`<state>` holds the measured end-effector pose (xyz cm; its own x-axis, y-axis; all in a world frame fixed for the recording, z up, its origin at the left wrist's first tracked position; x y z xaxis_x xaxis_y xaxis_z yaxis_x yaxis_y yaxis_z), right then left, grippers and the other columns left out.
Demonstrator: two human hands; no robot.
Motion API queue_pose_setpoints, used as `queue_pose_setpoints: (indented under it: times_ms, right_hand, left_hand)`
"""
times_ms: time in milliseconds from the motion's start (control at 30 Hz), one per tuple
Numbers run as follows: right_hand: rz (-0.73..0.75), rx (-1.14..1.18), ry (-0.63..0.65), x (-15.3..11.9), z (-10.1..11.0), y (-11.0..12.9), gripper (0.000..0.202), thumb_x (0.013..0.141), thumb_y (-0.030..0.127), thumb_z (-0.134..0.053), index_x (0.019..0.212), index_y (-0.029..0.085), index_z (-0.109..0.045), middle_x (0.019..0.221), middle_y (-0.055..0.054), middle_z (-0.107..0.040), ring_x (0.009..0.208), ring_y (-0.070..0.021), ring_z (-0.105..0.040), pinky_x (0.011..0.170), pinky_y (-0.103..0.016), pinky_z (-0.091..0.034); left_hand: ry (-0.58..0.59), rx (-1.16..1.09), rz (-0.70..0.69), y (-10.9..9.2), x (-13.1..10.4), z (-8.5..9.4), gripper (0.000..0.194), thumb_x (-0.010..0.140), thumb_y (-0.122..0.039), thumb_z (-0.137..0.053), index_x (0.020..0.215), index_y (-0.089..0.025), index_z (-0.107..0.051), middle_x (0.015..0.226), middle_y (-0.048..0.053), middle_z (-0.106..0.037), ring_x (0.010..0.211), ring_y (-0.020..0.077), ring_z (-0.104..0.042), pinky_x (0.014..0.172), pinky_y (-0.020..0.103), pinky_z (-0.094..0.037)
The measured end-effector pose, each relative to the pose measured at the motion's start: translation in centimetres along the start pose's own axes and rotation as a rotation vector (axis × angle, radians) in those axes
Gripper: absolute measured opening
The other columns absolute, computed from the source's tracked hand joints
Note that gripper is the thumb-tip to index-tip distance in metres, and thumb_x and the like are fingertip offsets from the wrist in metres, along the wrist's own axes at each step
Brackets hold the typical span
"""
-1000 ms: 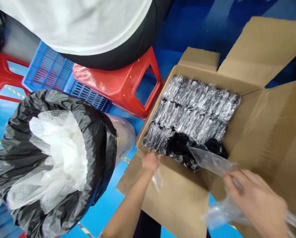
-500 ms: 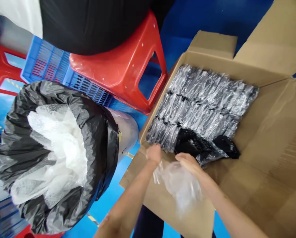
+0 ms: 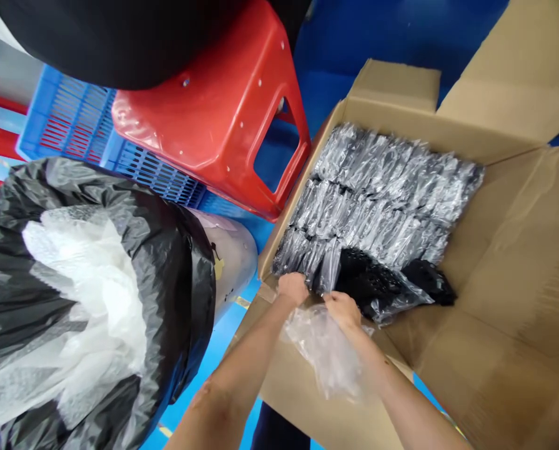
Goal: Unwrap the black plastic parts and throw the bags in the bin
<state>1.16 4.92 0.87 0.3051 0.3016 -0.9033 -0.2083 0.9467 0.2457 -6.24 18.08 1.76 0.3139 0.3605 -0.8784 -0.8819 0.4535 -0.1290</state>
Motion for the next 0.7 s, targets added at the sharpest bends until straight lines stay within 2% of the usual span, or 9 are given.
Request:
queue_pose_setpoints:
  times_ms: [133,233,367,467,567,633,700]
  right_hand:
    - [0.104,0.22,-0.015,-4.1,3.9,-0.6,0.041,0.081,0.049,-0.04,0.057,0.018,-0.05,0.053,0.004,-0.047,0.053,-0.0094,-0.044,0.051,-0.022,-0.033]
    - [0.157,0.343,-0.005,-6.7,6.3,-0.8,0.043,0.075,0.055,-0.039,0.051,0.02,-0.039,0.047,0.005,-0.036,0.048,-0.0085,-0.036,0.048,-0.022,-0.027]
    - [0.196,0.427,0.006,-9.4,8.7,-0.6,0.042,0.071,0.055,-0.044,0.049,0.02,-0.036,0.045,0.006,-0.03,0.046,-0.008,-0.03,0.046,-0.022,-0.024]
    - [0.214,0.448,0.0,-11.6,10.0,-1.4,0.039,0.072,0.051,-0.046,0.05,0.02,-0.037,0.048,0.005,-0.035,0.048,-0.0088,-0.034,0.047,-0.021,-0.026]
    - [0.266,0.424,-0.186,-13.5,11.2,-3.6,0.034,0.069,0.042,-0.051,0.049,0.019,-0.037,0.073,0.0,-0.056,0.062,-0.0116,-0.049,0.055,-0.021,-0.035]
    - [0.249,0.401,-0.319,-14.3,11.9,-5.4,0.029,0.064,0.034,-0.053,0.048,0.019,-0.034,0.097,-0.002,-0.061,0.074,-0.0141,-0.055,0.061,-0.022,-0.039]
    - [0.177,0.362,-0.331,-14.0,12.2,-6.6,0.021,0.064,0.03,-0.051,0.054,0.02,-0.035,0.096,-0.002,-0.064,0.073,-0.0144,-0.057,0.06,-0.022,-0.039]
  left_hand:
    - [-0.088,-0.205,-0.06,-0.7,-4.9,2.3,0.017,0.087,-0.029,-0.053,0.086,-0.015,-0.062,0.084,0.001,-0.064,0.079,0.0138,-0.06,0.075,0.031,-0.048]
    - [-0.162,-0.313,-0.077,-0.7,-8.4,3.9,0.012,0.08,-0.022,-0.054,0.077,-0.018,-0.064,0.074,-0.002,-0.064,0.072,0.0135,-0.059,0.066,0.024,-0.043]
    - [-0.215,-0.415,-0.103,-1.0,-10.5,4.5,0.011,0.073,-0.02,-0.056,0.065,-0.019,-0.062,0.071,-0.002,-0.061,0.069,0.0138,-0.056,0.064,0.023,-0.039]
    - [-0.216,-0.541,-0.152,-1.5,-11.0,3.9,0.013,0.074,-0.018,-0.055,0.061,-0.017,-0.058,0.074,-0.001,-0.058,0.071,0.0116,-0.055,0.066,0.021,-0.04]
    - [-0.213,-0.68,-0.192,-1.7,-11.7,2.9,0.016,0.078,-0.022,-0.054,0.063,-0.016,-0.055,0.078,0.0,-0.057,0.076,0.0112,-0.056,0.069,0.02,-0.042]
    - [-0.2,-0.748,-0.214,-1.7,-12.4,2.3,0.015,0.078,-0.021,-0.052,0.064,-0.017,-0.053,0.079,0.0,-0.057,0.079,0.0118,-0.056,0.072,0.021,-0.043]
    - [-0.18,-0.797,-0.249,-1.8,-13.3,1.8,0.014,0.076,-0.015,-0.051,0.062,-0.017,-0.05,0.084,0.002,-0.058,0.082,0.0126,-0.057,0.074,0.022,-0.044]
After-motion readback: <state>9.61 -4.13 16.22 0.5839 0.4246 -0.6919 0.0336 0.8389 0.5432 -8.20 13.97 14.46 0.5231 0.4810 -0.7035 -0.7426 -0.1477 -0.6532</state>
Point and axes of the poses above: each hand's wrist, its own x-axis towards the middle knuckle, its own z-axis out of the back of the hand, y = z × x, the point moved 3 cm from there along x, towards the middle knuckle
